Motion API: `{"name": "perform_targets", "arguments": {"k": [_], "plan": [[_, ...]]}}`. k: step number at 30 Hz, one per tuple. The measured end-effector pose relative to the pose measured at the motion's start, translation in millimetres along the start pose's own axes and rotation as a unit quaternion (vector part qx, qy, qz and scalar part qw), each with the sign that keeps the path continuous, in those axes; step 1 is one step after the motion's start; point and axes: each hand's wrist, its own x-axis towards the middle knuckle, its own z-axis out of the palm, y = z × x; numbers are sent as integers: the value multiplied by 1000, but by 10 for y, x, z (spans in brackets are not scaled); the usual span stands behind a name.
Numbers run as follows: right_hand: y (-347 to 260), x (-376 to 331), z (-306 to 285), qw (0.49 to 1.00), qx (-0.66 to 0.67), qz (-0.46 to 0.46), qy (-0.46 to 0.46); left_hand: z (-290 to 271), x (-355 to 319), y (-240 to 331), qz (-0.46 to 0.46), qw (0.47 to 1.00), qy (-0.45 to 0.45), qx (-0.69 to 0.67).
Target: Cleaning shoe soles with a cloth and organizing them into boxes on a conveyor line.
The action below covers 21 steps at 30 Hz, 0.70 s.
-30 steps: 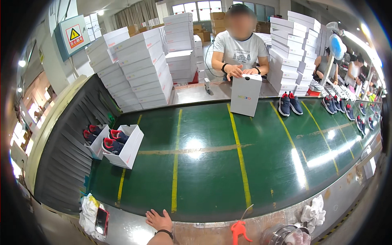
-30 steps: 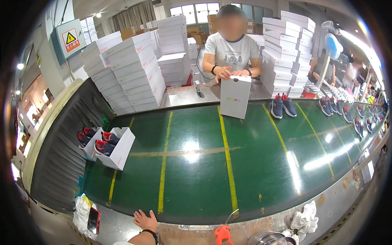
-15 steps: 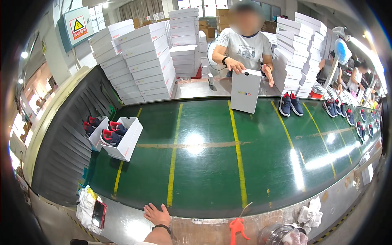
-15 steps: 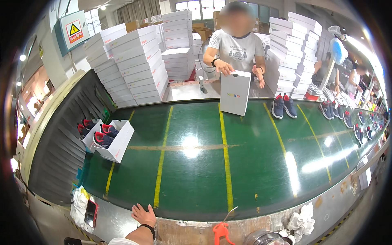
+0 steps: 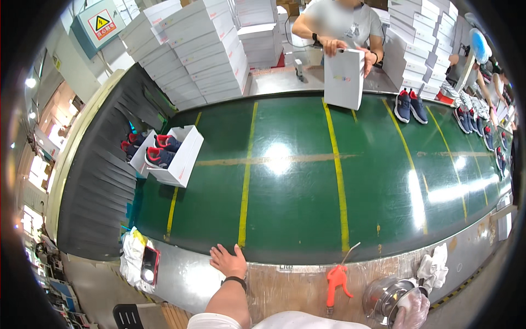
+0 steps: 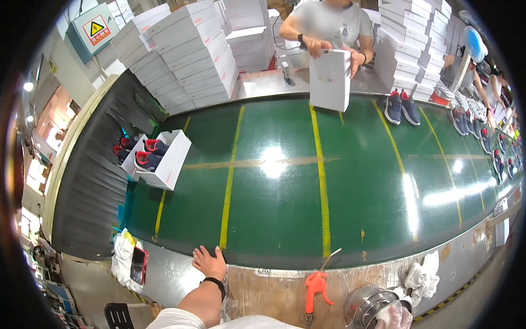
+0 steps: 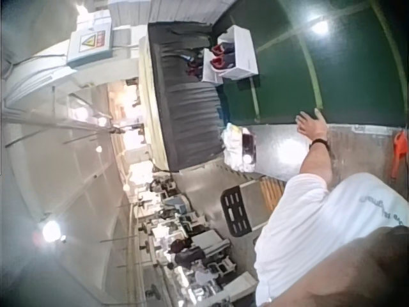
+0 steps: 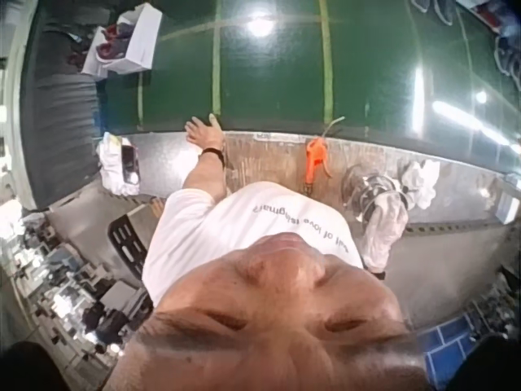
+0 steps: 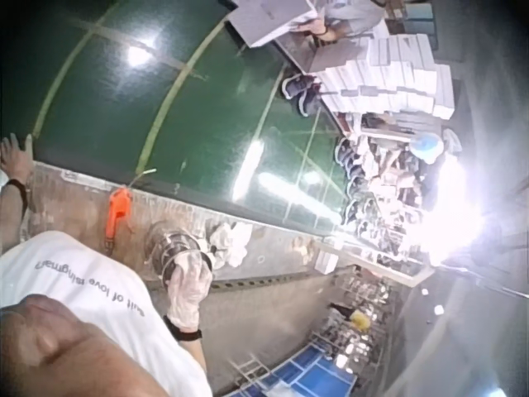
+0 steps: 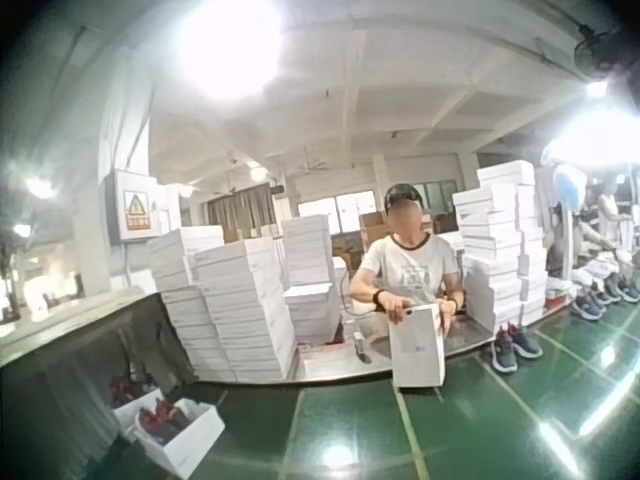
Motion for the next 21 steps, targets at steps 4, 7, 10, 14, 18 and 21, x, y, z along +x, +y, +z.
{"name": "perform_targets", "arguments": {"k": [4, 7, 10, 14, 18, 21], "plan": [[50, -6, 52, 1000, 16, -10, 5, -77, -39, 40, -13, 999, -33, -6], [17, -9, 20, 1000, 10, 4, 2, -90, -38, 44, -23, 999, -40, -8], [29, -54, 31, 1000, 4, 3, 18, -128, -37, 76, -19, 999, -43, -2], [48, -22, 70, 999, 4, 37, 12, -152, -58, 73, -21, 999, -45, -13], [94, -37, 51, 999, 16, 27, 17, -107, -99, 108, -19, 999, -34, -6], [58, -23, 2, 999, 17, 27, 29, -21, -102, 76, -12, 1000, -19, -9]]}}
